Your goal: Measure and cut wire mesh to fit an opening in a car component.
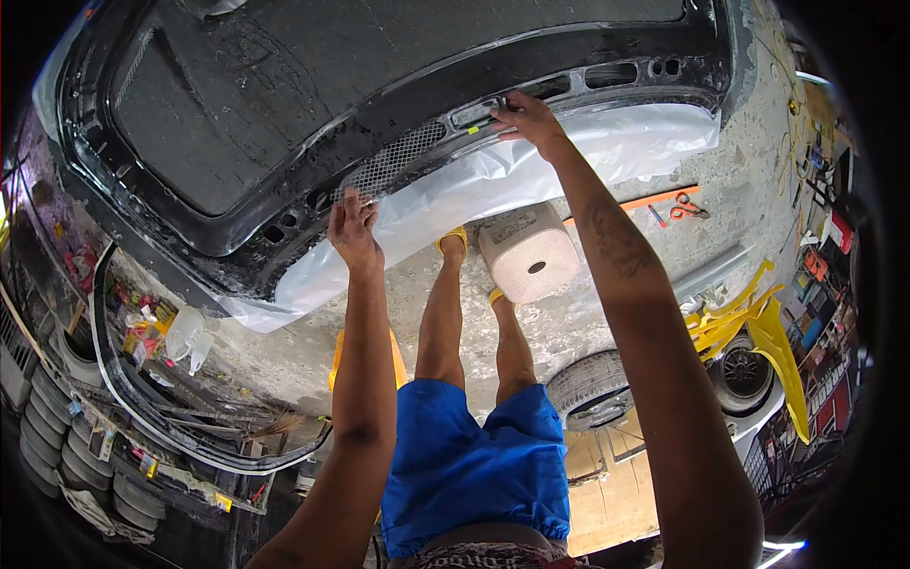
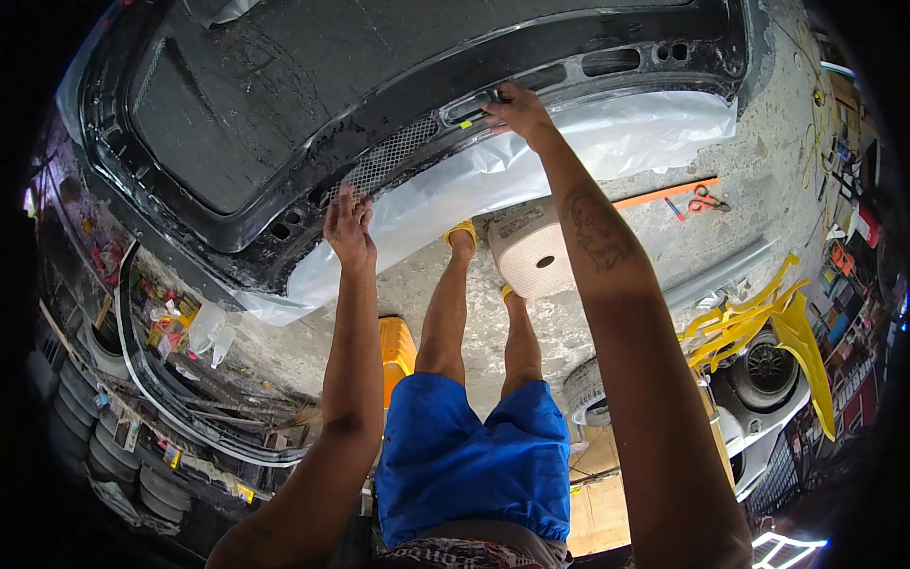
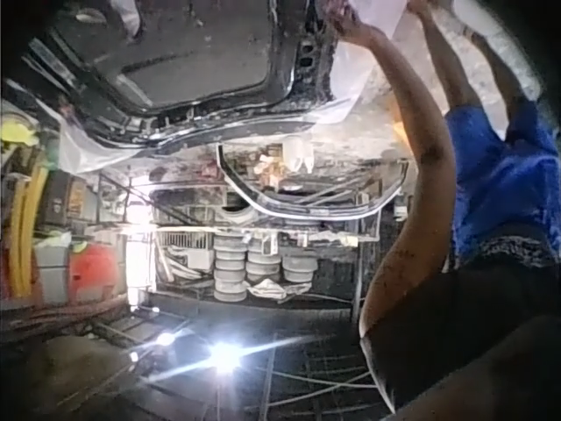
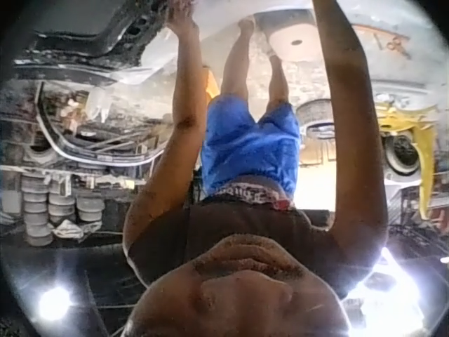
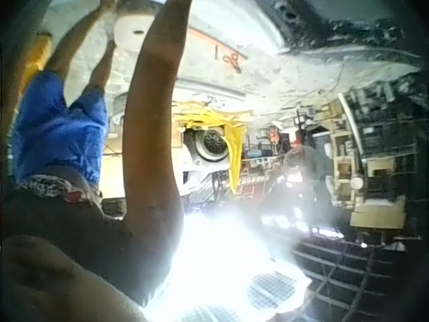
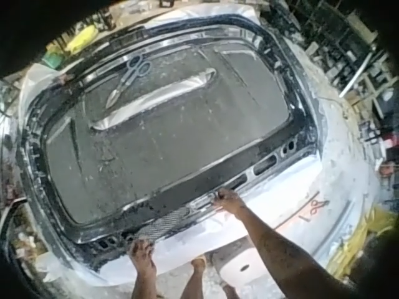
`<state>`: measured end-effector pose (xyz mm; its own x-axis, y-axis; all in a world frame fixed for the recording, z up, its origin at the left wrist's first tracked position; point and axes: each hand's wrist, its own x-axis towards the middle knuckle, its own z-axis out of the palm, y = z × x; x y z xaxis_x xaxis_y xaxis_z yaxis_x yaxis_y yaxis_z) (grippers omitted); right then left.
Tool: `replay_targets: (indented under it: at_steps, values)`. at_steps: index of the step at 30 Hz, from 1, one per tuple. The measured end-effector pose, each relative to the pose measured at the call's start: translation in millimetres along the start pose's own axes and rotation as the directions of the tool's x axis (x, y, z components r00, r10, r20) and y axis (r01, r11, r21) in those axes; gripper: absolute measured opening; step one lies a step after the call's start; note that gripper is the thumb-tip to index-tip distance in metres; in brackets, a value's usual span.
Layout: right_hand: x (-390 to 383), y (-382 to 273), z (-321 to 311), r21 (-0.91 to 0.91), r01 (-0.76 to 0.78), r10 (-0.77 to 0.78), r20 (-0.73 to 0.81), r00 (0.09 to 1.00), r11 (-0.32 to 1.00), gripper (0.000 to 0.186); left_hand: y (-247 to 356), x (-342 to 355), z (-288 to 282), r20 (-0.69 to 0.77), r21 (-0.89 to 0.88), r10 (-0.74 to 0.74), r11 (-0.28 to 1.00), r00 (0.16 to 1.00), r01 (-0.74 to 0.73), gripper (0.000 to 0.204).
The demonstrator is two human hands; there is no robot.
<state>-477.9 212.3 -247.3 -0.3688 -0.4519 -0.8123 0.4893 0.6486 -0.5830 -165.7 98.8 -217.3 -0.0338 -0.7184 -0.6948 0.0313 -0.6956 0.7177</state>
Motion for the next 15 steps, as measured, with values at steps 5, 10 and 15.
replay_targets:
  at_steps: [5, 10, 15]
  values:
    - [-55.0, 18.0, 7.6, 0.177, 0.207, -0.166, -0.221, 0.961, 0.962, 0.048, 1.8, 26.0, -24.5, 0.147, -0.119, -0.147, 0.979, 0.978, 0.166, 0.016]
    - [-180.8, 115.7, -55.5, -0.216, -0.042, -0.016, -0.26, 0.966, 0.975, 0.034, -9.6, 29.7, -20.4, 0.213, -0.1, -0.302, 0.939, 0.929, 0.328, 0.017]
    - [-321.7, 138.8, -119.3, -0.149, -0.138, 0.058, -0.445, 0.894, 0.979, 0.034, 3.9, 38.2, -28.3, 0.252, 0.015, -0.315, 0.947, 0.915, 0.322, 0.02]
